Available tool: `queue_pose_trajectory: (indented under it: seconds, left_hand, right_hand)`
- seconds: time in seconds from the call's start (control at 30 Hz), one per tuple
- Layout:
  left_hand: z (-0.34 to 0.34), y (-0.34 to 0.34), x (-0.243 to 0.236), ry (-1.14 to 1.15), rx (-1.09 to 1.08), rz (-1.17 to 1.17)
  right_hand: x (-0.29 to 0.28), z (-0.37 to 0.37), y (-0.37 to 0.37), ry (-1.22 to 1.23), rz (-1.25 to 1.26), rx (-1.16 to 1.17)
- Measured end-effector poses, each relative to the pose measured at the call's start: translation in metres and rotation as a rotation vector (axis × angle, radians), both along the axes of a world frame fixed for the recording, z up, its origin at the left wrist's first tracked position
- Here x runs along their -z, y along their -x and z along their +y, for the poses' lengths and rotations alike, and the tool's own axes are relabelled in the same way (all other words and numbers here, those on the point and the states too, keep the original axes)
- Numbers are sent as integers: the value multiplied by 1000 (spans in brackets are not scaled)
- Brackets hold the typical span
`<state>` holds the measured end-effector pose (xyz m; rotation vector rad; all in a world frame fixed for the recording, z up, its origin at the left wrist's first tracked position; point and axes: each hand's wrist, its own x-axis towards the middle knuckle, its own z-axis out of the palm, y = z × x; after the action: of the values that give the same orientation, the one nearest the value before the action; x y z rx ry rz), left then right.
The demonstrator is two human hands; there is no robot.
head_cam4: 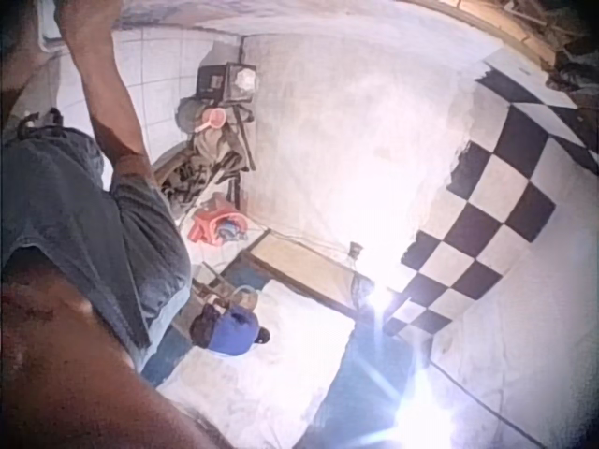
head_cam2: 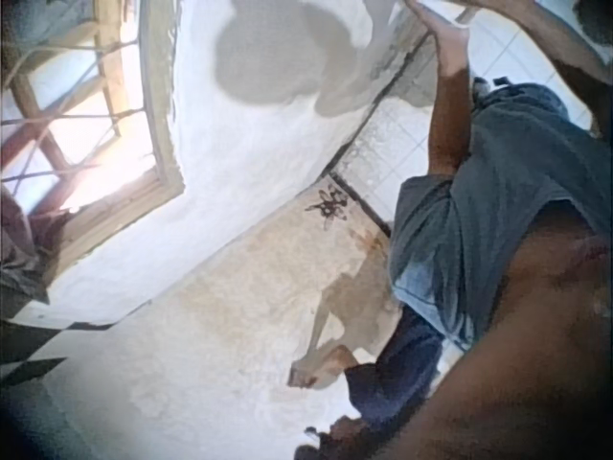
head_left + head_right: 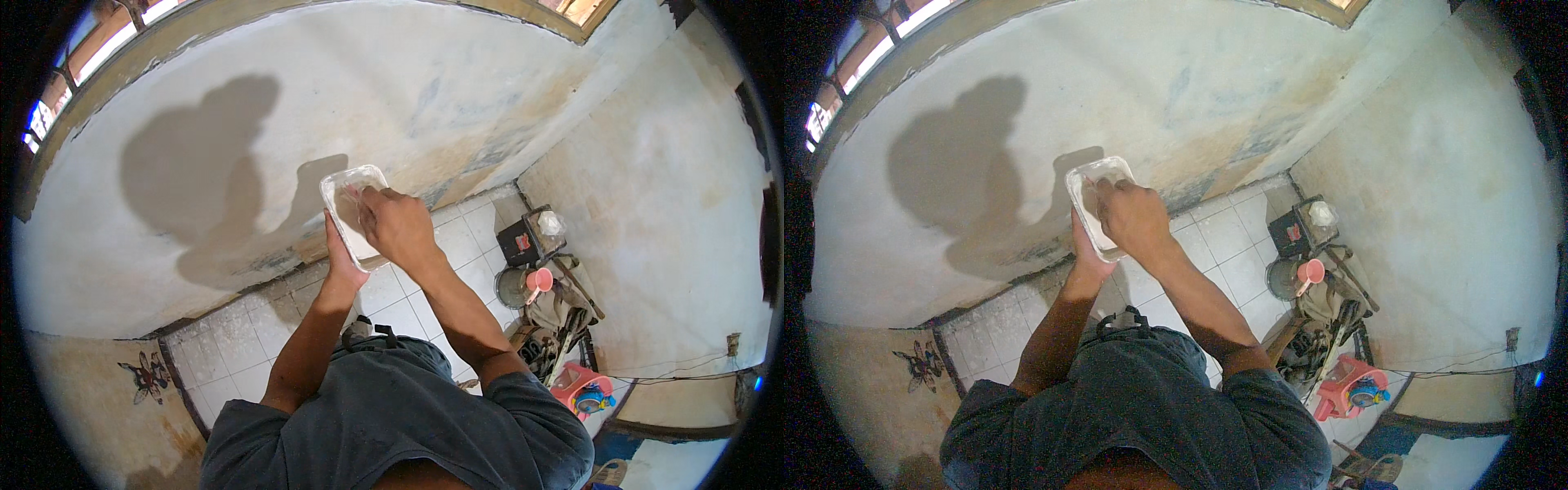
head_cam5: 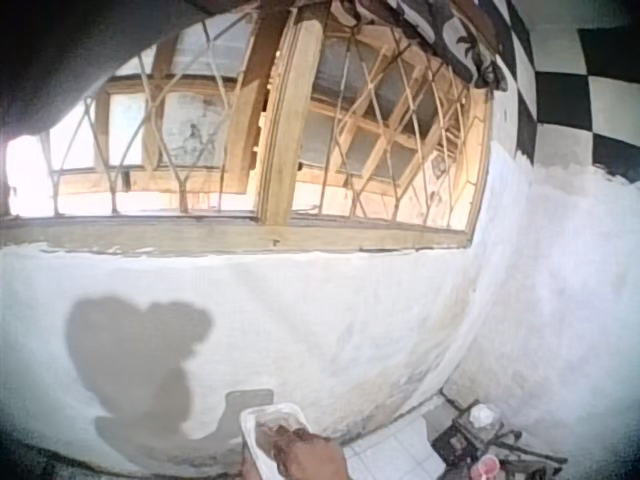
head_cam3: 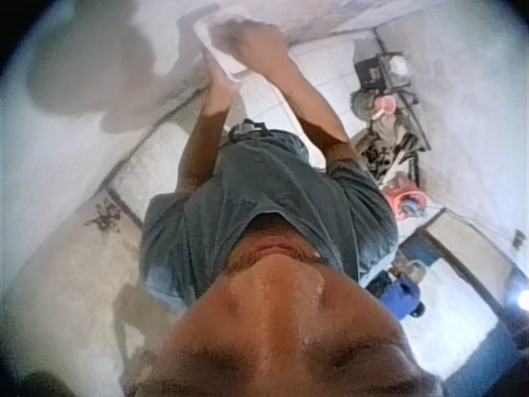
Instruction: The person applies putty to a wall using a scraper, repeatedly picking up material from a container and spreading it over the surface.
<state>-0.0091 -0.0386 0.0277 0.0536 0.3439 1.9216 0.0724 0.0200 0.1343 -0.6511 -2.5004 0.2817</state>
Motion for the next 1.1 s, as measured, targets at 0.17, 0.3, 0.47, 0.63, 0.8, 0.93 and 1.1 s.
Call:
queue_pose_trajectory:
  seconds: [0.17, 0.3, 0.47, 0.63, 0.8, 0.93, 1.1]
  left_hand:
    - [-6, 0, -2, 95, -37, -13]
    - [-1, -1, -3, 7, -7, -10]
    - [-3, -1, -9, 5, 0, -3]
    - [-6, 4, 5, 3, -27, -38]
    - [-10, 2, 13, -48, -52, -74]
    - [-12, 3, 15, -21, -39, -88]
    - [-11, 0, 6, 34, 8, -124]
  right_hand:
    - [-2, 15, -7, 107, 94, 187]
    - [4, -1, 0, 12, 52, 100]
    - [2, 1, -4, 69, 39, 43]
    - [-12, 11, -11, 123, 171, 137]
    - [-9, 4, -7, 123, 60, 161]
    - [-14, 3, -6, 110, 130, 102]
    - [-8, 8, -5, 159, 13, 231]
